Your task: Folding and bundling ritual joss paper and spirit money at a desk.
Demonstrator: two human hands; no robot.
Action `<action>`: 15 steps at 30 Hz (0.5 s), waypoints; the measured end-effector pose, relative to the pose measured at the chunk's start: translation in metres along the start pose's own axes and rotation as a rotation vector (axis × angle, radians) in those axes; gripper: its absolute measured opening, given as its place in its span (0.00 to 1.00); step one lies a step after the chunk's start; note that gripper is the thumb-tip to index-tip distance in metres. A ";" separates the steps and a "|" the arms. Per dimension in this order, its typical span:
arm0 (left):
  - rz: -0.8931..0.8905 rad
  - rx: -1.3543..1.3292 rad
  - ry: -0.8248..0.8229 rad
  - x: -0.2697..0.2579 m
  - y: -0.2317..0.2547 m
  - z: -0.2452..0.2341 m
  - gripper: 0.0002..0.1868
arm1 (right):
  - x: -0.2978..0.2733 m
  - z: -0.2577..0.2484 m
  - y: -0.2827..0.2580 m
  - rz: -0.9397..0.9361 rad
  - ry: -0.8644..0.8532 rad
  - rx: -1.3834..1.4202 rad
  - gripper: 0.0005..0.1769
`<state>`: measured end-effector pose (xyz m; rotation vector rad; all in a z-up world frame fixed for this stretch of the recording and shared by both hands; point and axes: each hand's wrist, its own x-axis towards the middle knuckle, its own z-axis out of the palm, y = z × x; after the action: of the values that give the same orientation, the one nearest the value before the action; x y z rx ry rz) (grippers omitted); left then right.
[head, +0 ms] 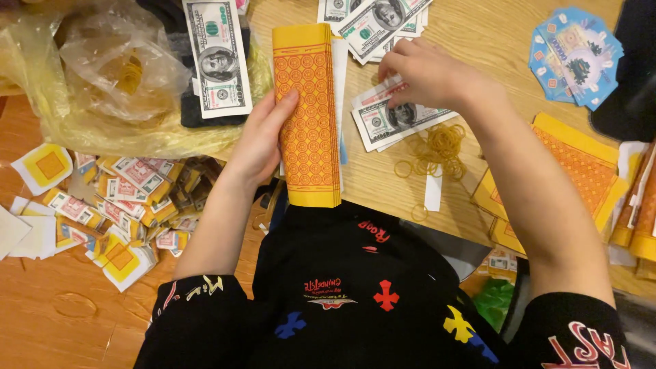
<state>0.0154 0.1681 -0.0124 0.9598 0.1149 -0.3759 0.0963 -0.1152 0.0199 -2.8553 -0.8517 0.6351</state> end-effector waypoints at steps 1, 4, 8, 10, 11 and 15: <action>-0.007 -0.005 0.004 -0.001 0.001 0.000 0.23 | -0.004 -0.005 -0.004 0.030 -0.007 0.028 0.23; -0.011 -0.012 0.018 0.001 0.002 -0.002 0.24 | -0.013 -0.007 -0.008 0.042 -0.027 0.033 0.23; -0.044 -0.061 0.132 0.001 0.007 -0.004 0.22 | -0.020 -0.010 -0.023 0.098 -0.104 0.059 0.24; -0.057 -0.092 0.181 0.005 0.005 -0.003 0.32 | -0.021 -0.014 -0.025 0.035 0.009 0.151 0.20; -0.073 -0.125 0.230 0.006 0.004 -0.004 0.42 | -0.021 -0.015 -0.028 -0.024 0.119 0.244 0.18; 0.009 -0.141 0.084 0.003 -0.003 0.001 0.37 | -0.035 -0.032 -0.093 -0.019 0.257 0.720 0.16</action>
<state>0.0168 0.1646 -0.0147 0.8369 0.2104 -0.3148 0.0360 -0.0552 0.0809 -2.2048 -0.4750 0.4372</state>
